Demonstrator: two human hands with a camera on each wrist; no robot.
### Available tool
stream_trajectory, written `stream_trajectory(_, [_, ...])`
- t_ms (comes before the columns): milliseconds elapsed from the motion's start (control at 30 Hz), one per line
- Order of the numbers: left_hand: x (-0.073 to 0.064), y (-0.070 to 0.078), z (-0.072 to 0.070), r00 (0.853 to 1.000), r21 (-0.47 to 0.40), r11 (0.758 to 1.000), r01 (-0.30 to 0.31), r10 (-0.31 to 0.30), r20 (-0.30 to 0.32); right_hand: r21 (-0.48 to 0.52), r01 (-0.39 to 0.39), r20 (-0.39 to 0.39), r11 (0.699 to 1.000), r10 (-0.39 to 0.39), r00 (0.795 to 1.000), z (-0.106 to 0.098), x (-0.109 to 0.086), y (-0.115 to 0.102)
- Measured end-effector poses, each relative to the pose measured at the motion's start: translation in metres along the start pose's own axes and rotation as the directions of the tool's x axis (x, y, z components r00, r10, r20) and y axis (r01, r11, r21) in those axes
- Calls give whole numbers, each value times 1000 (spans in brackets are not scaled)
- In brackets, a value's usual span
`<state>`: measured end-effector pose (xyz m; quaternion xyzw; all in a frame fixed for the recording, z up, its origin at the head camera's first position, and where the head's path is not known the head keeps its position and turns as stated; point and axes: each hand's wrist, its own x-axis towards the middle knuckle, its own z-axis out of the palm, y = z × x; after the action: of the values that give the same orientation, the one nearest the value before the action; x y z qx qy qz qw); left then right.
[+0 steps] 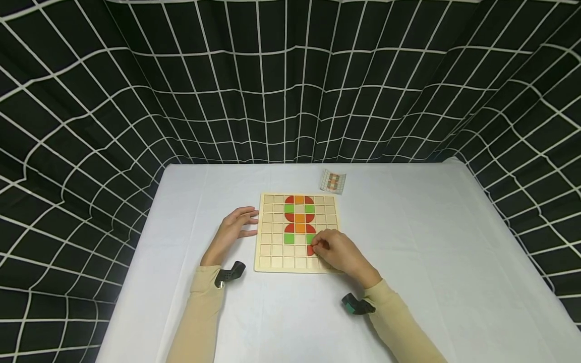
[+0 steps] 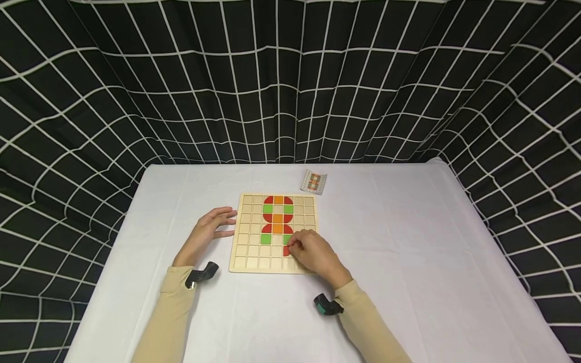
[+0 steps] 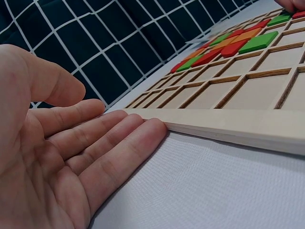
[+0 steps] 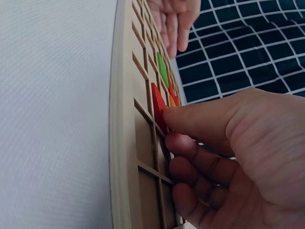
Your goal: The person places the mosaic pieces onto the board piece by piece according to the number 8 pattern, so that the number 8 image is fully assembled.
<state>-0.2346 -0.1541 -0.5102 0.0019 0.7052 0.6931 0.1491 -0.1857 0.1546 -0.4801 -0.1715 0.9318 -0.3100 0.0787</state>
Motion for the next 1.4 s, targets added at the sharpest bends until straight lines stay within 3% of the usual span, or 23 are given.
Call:
stream_trajectory(133, [0,-1,0,1000,3,1000,-2,2,-3,-1,14,-10,1000,-14,1000,1,-1,-1])
stream_trajectory(267, [0,-2,0,1000,1,1000,12,-12,-3,68,12,-21,998,-11,1000,-4,-4,0])
stream_trajectory(467, [0,-2,0,1000,2,1000,10,-10,-4,166,1,-110,986,17,994,-30,-12,6])
stream_trajectory(633, [0,0,0,1000,0,1000,5,-5,2,167,-26,-163,986,53,985,-56,-22,11])
stream_trajectory(833, [0,-2,-1,1000,6,1000,0,0,0,99,-38,-201,994,58,978,-75,-36,19])
stream_trajectory(1067, [1,-3,-3,1000,2,1000,6,-6,-6,67,-55,-230,996,69,971,-78,-49,33])
stream_trajectory(1400, [1,-3,0,1000,5,1000,-5,5,4,80,-95,-162,992,107,981,-70,-68,50])
